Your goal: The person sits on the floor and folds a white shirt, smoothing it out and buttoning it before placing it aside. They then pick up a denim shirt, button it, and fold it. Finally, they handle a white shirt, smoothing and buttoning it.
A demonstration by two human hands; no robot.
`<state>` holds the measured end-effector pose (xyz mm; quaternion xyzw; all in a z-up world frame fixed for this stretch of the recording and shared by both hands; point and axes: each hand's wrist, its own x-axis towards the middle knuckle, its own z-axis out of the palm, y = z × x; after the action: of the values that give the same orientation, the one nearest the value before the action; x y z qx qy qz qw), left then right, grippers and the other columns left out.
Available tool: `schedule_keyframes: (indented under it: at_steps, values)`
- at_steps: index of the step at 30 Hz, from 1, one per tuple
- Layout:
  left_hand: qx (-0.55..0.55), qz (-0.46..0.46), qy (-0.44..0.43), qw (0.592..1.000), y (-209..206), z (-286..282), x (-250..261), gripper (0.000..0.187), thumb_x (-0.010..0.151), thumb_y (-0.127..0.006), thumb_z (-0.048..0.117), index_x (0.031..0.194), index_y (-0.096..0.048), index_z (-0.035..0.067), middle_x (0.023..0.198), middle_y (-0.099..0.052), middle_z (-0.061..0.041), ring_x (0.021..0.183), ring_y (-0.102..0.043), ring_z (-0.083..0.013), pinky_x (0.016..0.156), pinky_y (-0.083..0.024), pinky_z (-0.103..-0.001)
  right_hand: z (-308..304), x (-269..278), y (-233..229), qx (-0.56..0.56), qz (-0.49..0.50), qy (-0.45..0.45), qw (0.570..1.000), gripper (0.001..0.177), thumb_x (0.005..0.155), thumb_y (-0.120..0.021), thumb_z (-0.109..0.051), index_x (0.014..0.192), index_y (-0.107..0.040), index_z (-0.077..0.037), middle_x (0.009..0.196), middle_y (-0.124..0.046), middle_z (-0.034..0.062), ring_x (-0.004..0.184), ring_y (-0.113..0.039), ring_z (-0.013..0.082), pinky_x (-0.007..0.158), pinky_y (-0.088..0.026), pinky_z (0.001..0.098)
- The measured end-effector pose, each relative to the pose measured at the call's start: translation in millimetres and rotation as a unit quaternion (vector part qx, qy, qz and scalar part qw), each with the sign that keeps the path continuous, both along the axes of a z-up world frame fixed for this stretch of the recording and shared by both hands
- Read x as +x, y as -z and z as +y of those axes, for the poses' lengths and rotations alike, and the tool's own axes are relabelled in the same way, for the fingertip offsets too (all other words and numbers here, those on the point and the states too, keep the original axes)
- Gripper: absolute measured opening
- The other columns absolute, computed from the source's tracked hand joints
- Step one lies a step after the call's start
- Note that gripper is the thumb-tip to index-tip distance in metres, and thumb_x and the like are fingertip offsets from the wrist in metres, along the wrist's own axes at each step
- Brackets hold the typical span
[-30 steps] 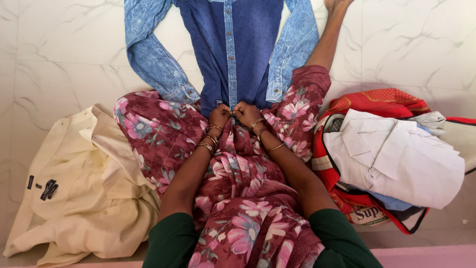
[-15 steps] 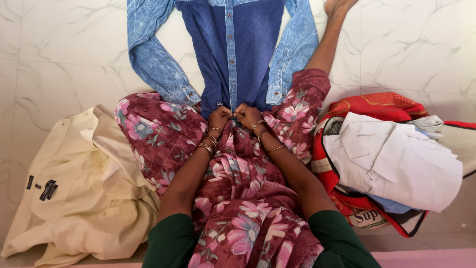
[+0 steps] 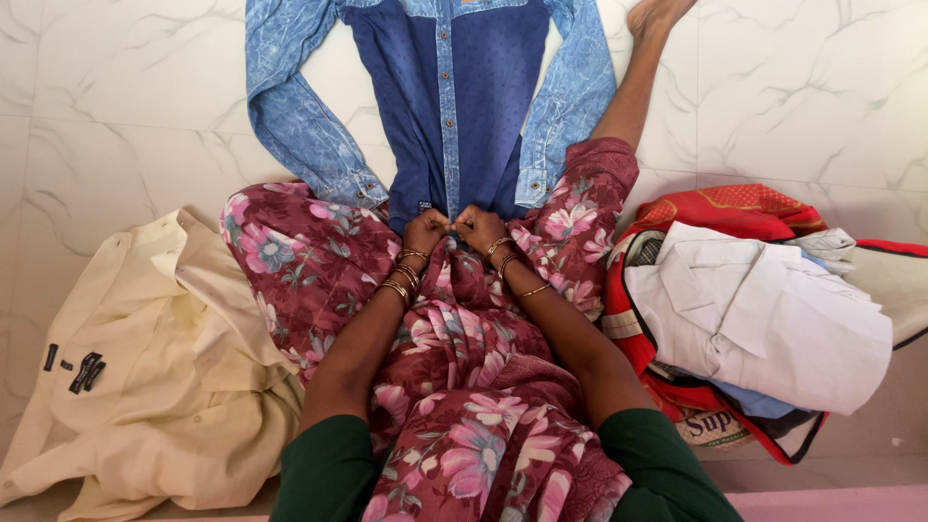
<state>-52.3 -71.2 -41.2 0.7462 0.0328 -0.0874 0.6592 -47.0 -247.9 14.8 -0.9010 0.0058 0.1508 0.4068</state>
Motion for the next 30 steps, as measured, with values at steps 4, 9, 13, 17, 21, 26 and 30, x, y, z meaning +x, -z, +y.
schedule_keyframes:
  at_steps: [4, 9, 13, 17, 21, 26, 30]
  values:
    - [-0.004, -0.006, 0.006, 1.000, 0, -2, 0, 0.010, 0.085, -0.079, 0.004, 0.089, -0.069, 0.005, 0.082, -0.076, -0.003, 0.074, -0.069, -0.0076, 0.066, -0.055, -0.025, -2, 3, 14, -0.013, -0.029, -0.011, 0.999, 0.024, 0.087, -0.079, -0.030, 0.096, -0.070, -0.010, 0.086, -0.079, 0.0063, 0.077, -0.077, 0.0194, 0.069, -0.059, 0.0338]
    - [0.028, -0.109, -0.046, 0.993, 21, -3, 5, 0.007, 0.087, -0.070, 0.000, 0.090, -0.069, 0.006, 0.084, -0.074, -0.006, 0.079, -0.070, -0.0148, 0.074, -0.056, -0.029, 4, -11, 14, -0.023, -0.124, -0.094, 0.988, 0.042, 0.082, -0.075, -0.025, 0.119, -0.062, -0.012, 0.096, -0.072, 0.0086, 0.084, -0.071, 0.0296, 0.072, -0.057, 0.0434]
    - [0.052, 0.021, -0.059, 0.997, 46, -7, 5, 0.006, 0.082, -0.075, 0.006, 0.088, -0.073, 0.007, 0.082, -0.076, -0.006, 0.076, -0.071, -0.0153, 0.071, -0.057, -0.031, 8, -22, 11, -0.187, -0.289, -0.140, 0.929, 0.048, 0.071, -0.080, -0.036, 0.108, -0.060, -0.013, 0.093, -0.066, 0.0142, 0.078, -0.068, 0.0366, 0.063, -0.054, 0.0481]
    - [0.094, 0.007, -0.035, 0.995, 52, -6, 9, 0.010, 0.086, -0.076, 0.017, 0.091, -0.074, 0.008, 0.087, -0.077, -0.010, 0.080, -0.074, -0.0219, 0.073, -0.057, -0.035, 7, 1, 53, -0.229, -0.270, -0.178, 0.918, 0.017, 0.083, -0.068, -0.024, 0.096, -0.063, -0.013, 0.090, -0.066, 0.0110, 0.081, -0.070, 0.0334, 0.070, -0.057, 0.0457]
    - [0.118, -0.020, -0.092, 0.988, 31, -16, 20, 0.023, 0.086, -0.078, 0.027, 0.098, -0.072, 0.008, 0.090, -0.077, -0.012, 0.084, -0.076, -0.0284, 0.076, -0.058, -0.038, -9, -5, 83, -0.230, -0.214, -0.267, 0.911, 0.015, 0.089, -0.064, -0.021, 0.088, -0.071, -0.007, 0.084, -0.070, 0.0156, 0.072, -0.071, 0.0355, 0.059, -0.057, 0.0474]
    - [0.262, 0.041, -0.091, 0.960, -29, -30, 70, 0.032, 0.078, -0.084, 0.034, 0.098, -0.075, 0.010, 0.094, -0.076, -0.016, 0.089, -0.073, -0.0355, 0.077, -0.057, -0.044, -33, -15, 88, -0.272, -0.157, -0.409, 0.857, 0.019, 0.090, -0.059, -0.016, 0.085, -0.074, -0.006, 0.084, -0.073, 0.0183, 0.077, -0.074, 0.0360, 0.065, -0.059, 0.0476]
    - [0.366, 0.075, -0.031, 0.927, -60, -33, 69, 0.036, 0.084, -0.079, 0.032, 0.109, -0.068, 0.008, 0.097, -0.075, -0.019, 0.093, -0.072, -0.0394, 0.078, -0.058, -0.049, -34, -15, 73, -0.261, -0.123, -0.381, 0.878, 0.024, 0.093, -0.055, -0.017, 0.085, -0.075, -0.006, 0.084, -0.073, 0.0196, 0.076, -0.073, 0.0382, 0.066, -0.059, 0.0490]
